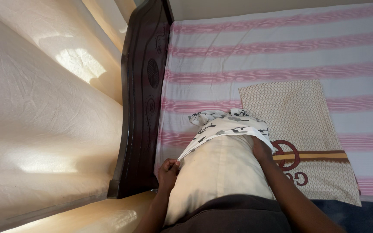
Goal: The person takes a pillow from a closet, carries it to a bed, and slides a floral-patterned pillowcase onto the pillow. They then smooth the pillowcase on the bed.
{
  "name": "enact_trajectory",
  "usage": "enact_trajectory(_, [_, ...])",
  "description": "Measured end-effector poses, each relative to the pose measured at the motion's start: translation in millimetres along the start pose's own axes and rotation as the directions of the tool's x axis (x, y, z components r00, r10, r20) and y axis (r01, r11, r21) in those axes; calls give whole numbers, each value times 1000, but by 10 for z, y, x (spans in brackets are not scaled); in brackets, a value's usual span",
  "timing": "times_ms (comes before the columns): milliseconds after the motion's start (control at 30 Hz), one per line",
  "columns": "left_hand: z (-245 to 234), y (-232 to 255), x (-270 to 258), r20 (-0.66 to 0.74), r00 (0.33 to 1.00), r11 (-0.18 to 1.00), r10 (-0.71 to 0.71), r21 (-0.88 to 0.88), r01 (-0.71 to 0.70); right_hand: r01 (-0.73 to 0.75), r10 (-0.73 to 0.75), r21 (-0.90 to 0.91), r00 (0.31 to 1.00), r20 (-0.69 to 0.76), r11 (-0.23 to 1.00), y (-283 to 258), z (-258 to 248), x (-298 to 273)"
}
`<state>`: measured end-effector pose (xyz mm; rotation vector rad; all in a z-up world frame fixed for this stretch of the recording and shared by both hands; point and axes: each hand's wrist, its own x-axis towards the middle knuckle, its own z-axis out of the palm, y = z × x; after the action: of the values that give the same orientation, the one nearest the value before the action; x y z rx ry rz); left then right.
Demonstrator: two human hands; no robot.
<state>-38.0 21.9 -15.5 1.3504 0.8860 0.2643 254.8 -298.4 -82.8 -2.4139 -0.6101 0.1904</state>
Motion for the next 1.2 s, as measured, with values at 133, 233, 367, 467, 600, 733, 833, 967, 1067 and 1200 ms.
enact_trajectory(133, [-44, -143, 44, -26, 996, 979, 86, 190, -79, -21, 24, -41, 998, 62, 999, -10, 39, 24])
enact_trajectory(233, [-13, -174, 98, 53, 977, 960, 206, 184, -212, -17, 15, 24, 998, 53, 1000, -35, 70, 19])
enact_trajectory(367, [26, -127, 102, 81, 996, 999, -34, -27, 36, 9, -8, -20, 998, 63, 1000, -133, 48, 27])
enact_trajectory(467, [42, -71, 75, 131, 971, 891, -198, -388, 234, -188, 205, -105, 961, 188, 977, -279, -23, 39])
enact_trajectory(600, [-40, -270, 78, 200, 968, 958, -153, -211, 195, -179, 311, -321, 849, 428, 930, -234, -4, 28])
enact_trajectory(733, [-92, -503, 182, 263, 954, 984, -146, -61, 167, 100, -141, 131, 923, 357, 986, -147, -64, -179])
enact_trajectory(833, [-123, -627, 227, 266, 954, 987, -137, -48, 155, -256, 172, 15, 691, 702, 967, -160, -368, -512])
enact_trajectory(967, [-121, -667, 246, 309, 946, 995, -94, -11, 102, -399, 307, -94, 513, 802, 912, -149, -481, -596])
enact_trajectory(1067, [-95, -617, 278, 320, 944, 996, -83, 1, 88, -400, 326, -118, 506, 798, 909, 32, -349, -562])
enact_trajectory(1200, [-69, -542, 267, 206, 978, 939, 16, 332, -86, -399, 326, -112, 522, 788, 910, 206, -200, -522])
